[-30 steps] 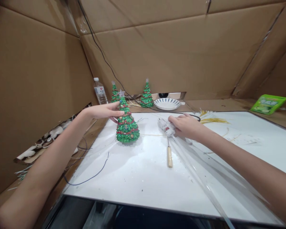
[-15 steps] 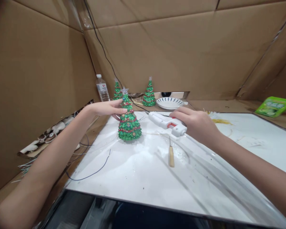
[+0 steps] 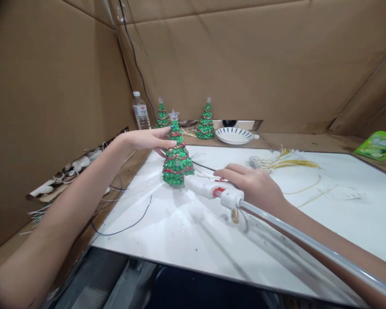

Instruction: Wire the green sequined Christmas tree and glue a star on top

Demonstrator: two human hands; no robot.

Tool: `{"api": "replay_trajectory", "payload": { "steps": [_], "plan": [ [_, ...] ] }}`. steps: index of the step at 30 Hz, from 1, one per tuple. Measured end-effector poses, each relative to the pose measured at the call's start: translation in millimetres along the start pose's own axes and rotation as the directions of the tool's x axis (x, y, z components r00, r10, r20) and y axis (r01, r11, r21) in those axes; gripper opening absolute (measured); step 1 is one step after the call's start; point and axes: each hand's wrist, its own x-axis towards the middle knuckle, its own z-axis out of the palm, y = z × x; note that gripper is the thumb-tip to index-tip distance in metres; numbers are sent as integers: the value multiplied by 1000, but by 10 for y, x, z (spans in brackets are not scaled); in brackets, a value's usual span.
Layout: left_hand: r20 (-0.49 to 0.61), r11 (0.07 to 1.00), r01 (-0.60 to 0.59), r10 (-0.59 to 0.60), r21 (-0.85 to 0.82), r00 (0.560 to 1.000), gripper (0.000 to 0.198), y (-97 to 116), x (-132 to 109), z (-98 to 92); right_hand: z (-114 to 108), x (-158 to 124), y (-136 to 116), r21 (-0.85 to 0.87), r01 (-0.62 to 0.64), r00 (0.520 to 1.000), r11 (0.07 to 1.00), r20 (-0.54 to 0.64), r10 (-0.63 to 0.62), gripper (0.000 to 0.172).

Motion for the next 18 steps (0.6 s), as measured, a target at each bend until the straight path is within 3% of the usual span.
{"api": "replay_trajectory", "payload": {
  "steps": [10, 18],
  "plan": [
    [2, 999, -24, 24, 38, 1000, 88, 11, 1, 4, 90, 50, 31, -190, -24, 999, 982, 23, 29, 25],
    [20, 1000, -21, 21, 12, 1000, 83, 2, 14, -6, 12, 154, -38, -237, 26, 999, 971, 45, -15, 25]
  ]
}}
